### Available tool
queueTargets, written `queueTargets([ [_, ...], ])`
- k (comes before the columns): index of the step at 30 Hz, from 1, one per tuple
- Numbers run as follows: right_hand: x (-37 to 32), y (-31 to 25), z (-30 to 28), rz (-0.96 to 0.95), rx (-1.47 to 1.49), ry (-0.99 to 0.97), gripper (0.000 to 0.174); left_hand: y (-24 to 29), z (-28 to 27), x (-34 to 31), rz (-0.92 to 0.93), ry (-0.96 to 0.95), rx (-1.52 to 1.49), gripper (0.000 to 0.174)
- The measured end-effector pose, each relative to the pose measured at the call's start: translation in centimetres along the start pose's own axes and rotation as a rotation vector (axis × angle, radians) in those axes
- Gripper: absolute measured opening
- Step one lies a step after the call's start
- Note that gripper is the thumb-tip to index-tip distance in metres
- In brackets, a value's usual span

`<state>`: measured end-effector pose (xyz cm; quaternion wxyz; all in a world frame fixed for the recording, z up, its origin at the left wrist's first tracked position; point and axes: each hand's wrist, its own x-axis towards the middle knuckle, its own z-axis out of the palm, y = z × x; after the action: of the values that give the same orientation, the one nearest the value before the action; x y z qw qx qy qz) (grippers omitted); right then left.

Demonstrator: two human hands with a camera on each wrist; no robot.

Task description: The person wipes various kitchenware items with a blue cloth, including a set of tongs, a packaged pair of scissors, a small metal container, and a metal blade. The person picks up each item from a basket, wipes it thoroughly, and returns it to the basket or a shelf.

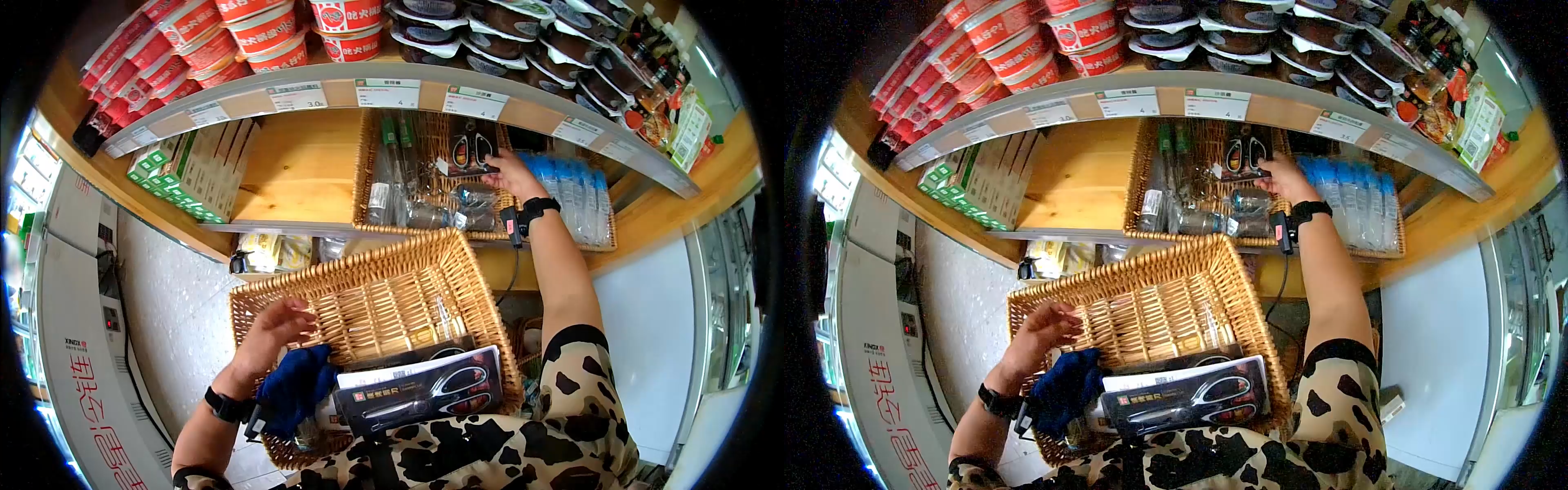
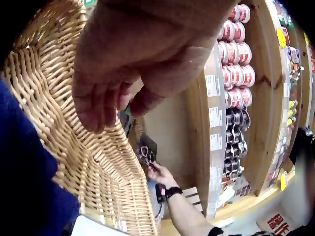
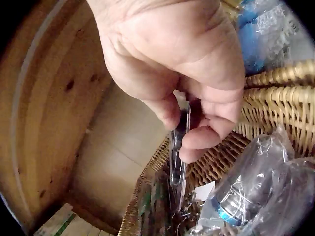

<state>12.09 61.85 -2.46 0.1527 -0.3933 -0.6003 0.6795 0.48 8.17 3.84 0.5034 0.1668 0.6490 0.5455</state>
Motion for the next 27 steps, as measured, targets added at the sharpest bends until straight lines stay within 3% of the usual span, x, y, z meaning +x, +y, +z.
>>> queueTargets([
  [3,1.9,0.8,0.3,0.017,0.006,0.059,0.035,-0.6,1.1,0.1,-0.045,-0.110,0.042,0.024],
  [7,4.2,1.6,-0.4,0.035,-0.038,-0.106,0.038,-1.0,1.6,0.6,-0.134,-0.180,0.075,0.025],
  [10,5.1,2.4,0.1,0.076,-0.033,0.013,0.073,-1.1,2.3,0.5,-0.213,-0.190,0.031,0.027],
  [13,6.4,3.4,-0.5,0.071,-0.022,0.032,0.073,-1.4,2.5,0.5,-0.184,-0.222,0.084,0.027],
  [19,5.5,4.1,-0.3,0.048,-0.052,0.154,0.050,-2.2,2.5,0.6,-0.190,-0.278,0.079,0.029],
  [22,6.0,4.7,-0.8,0.047,-0.065,0.109,0.041,-2.5,2.8,0.6,-0.149,-0.286,0.090,0.029],
  [27,6.3,5.5,-0.8,0.004,-0.089,0.100,0.041,-2.2,3.3,0.2,-0.158,-0.315,0.089,0.030],
])
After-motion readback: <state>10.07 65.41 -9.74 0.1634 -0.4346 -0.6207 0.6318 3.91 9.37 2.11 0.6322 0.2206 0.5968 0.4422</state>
